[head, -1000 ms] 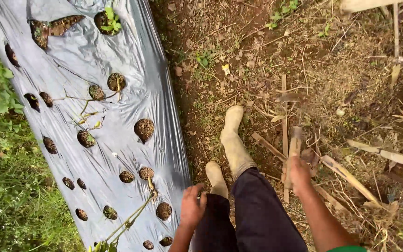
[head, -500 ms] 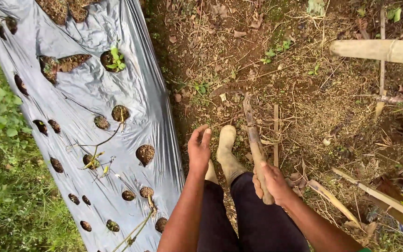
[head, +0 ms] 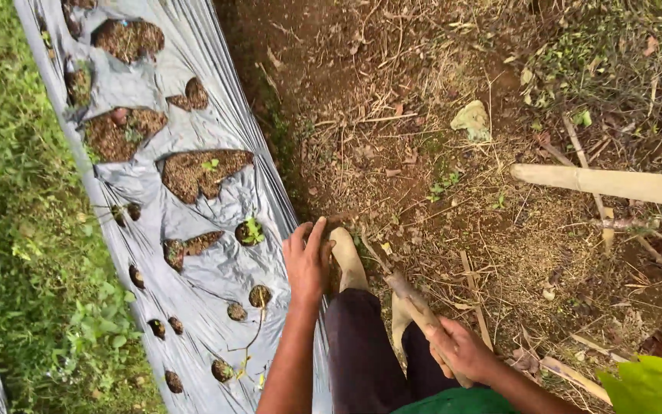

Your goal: Clearing weeds and debris from a garden bed using a hand sickle and manual pulling.

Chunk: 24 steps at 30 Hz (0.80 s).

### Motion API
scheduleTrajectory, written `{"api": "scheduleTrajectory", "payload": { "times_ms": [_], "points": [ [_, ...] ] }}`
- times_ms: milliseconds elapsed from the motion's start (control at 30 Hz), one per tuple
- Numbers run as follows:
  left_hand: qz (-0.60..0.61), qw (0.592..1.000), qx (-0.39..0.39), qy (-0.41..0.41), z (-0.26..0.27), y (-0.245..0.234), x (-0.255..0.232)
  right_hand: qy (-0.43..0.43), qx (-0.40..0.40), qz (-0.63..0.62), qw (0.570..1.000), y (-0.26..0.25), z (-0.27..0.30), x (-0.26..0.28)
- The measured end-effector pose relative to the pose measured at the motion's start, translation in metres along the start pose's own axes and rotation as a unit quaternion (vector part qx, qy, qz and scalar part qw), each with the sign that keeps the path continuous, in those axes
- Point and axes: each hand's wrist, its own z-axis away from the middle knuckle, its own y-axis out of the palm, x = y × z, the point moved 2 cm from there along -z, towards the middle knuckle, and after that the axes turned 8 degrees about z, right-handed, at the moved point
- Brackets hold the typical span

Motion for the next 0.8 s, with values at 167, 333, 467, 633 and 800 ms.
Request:
{"api": "scheduleTrajectory", "payload": {
  "times_ms": [167, 333, 467, 633, 800],
  "points": [
    [-0.018, 0.992, 0.0, 0.123, -0.089, -0.04, 0.011, 0.082, -0.029, 0.129, 0.988, -0.027, 0.012, 0.08],
    [-0.016, 0.972, 0.012, 0.234, -0.144, -0.055, -0.013, 0.01, -0.013, 0.046, 0.999, -0.052, 0.029, 0.124],
    [0.008, 0.96, 0.03, 0.277, -0.182, -0.054, -0.048, -0.002, -0.021, -0.042, 0.999, -0.078, 0.033, 0.123],
    [-0.041, 0.946, 0.067, 0.315, -0.223, -0.026, -0.095, 0.004, -0.01, -0.081, 0.997, -0.123, 0.042, 0.11],
    [-0.009, 0.936, 0.122, 0.33, -0.274, 0.034, -0.143, 0.034, -0.015, -0.133, 0.99, -0.183, 0.055, 0.097]
  ]
}}
